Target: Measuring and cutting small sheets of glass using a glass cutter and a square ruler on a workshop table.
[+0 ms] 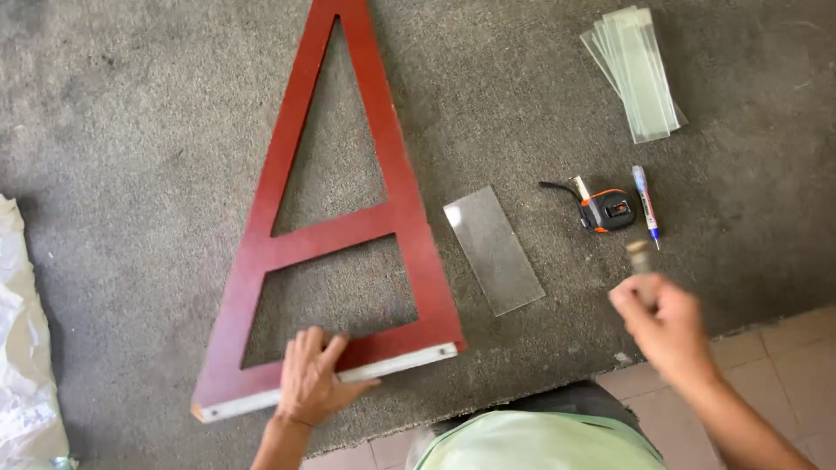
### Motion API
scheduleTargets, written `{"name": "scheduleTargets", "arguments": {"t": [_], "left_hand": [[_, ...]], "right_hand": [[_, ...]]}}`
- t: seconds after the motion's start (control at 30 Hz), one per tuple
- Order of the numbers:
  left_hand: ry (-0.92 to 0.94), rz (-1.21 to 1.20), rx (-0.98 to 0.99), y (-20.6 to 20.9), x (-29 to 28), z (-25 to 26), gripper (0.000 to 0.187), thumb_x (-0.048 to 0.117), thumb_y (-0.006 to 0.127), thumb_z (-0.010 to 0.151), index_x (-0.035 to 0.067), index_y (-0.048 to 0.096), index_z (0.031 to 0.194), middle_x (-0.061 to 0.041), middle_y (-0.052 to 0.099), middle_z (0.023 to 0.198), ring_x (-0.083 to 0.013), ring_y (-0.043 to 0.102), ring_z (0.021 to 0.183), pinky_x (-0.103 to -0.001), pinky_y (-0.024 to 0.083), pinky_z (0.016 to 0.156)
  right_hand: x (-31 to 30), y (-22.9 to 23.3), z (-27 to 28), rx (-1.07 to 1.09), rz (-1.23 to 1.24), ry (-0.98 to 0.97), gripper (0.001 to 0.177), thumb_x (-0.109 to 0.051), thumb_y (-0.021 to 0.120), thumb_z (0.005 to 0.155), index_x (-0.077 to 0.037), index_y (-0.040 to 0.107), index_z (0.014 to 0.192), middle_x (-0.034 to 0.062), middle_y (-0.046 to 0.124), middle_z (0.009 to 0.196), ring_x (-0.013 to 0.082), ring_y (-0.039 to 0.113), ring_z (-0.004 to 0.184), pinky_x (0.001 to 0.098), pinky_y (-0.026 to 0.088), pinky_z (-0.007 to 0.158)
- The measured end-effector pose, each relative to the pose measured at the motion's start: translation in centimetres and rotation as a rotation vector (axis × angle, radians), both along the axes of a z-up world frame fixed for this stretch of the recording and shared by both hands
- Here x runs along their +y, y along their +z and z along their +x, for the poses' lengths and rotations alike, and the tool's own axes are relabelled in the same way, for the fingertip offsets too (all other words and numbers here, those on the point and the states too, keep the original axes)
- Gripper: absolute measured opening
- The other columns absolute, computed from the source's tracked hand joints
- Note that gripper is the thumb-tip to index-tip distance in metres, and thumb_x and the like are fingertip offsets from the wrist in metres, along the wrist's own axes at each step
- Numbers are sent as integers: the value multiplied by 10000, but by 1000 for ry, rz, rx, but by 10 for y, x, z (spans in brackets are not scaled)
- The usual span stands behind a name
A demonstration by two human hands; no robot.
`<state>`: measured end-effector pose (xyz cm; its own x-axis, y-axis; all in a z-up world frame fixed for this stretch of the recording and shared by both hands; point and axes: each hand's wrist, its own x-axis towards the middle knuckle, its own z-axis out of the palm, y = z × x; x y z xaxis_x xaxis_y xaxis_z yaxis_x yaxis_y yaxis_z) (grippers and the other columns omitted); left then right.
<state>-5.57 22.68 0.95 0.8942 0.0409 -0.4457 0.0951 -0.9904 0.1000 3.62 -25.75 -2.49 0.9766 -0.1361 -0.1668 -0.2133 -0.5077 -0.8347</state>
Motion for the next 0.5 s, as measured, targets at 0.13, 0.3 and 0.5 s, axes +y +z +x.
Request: {"name": "scheduleTargets", "arguments": {"t": [0.13, 0.3, 0.5], "left_hand": [[-104, -353, -410, -22, -67, -17, 761, 490, 943, 505, 65, 676, 1078, -123, 522, 903, -333, 519, 847, -465, 441, 746], [-75, -348, -372, -36, -100, -33, 716, 497, 926, 591, 48, 675, 1090, -144, 515, 892, -355, 521, 840, -486, 437, 736], [-38, -284, -354, -33, -96, -32, 725, 498, 909, 570, 51, 666, 1086, -142, 509, 898, -353, 518, 857, -476, 447, 769]], "right_hand": [[63, -24, -52, 428, 291, 105, 216, -243, 678, 933, -32, 701, 972, 12, 598, 628, 81, 463, 456, 273, 364, 424], [86, -49, -75, 590, 456, 52, 334, -247, 663, 913, -6, 656, 1144, 79, 685, 650, 108, 472, 385, 289, 369, 368], [101, -61, -86, 504, 478, -2, 301, -219, 632, 951, 32, 627, 1116, 124, 712, 666, 111, 496, 375, 279, 376, 349]]}}
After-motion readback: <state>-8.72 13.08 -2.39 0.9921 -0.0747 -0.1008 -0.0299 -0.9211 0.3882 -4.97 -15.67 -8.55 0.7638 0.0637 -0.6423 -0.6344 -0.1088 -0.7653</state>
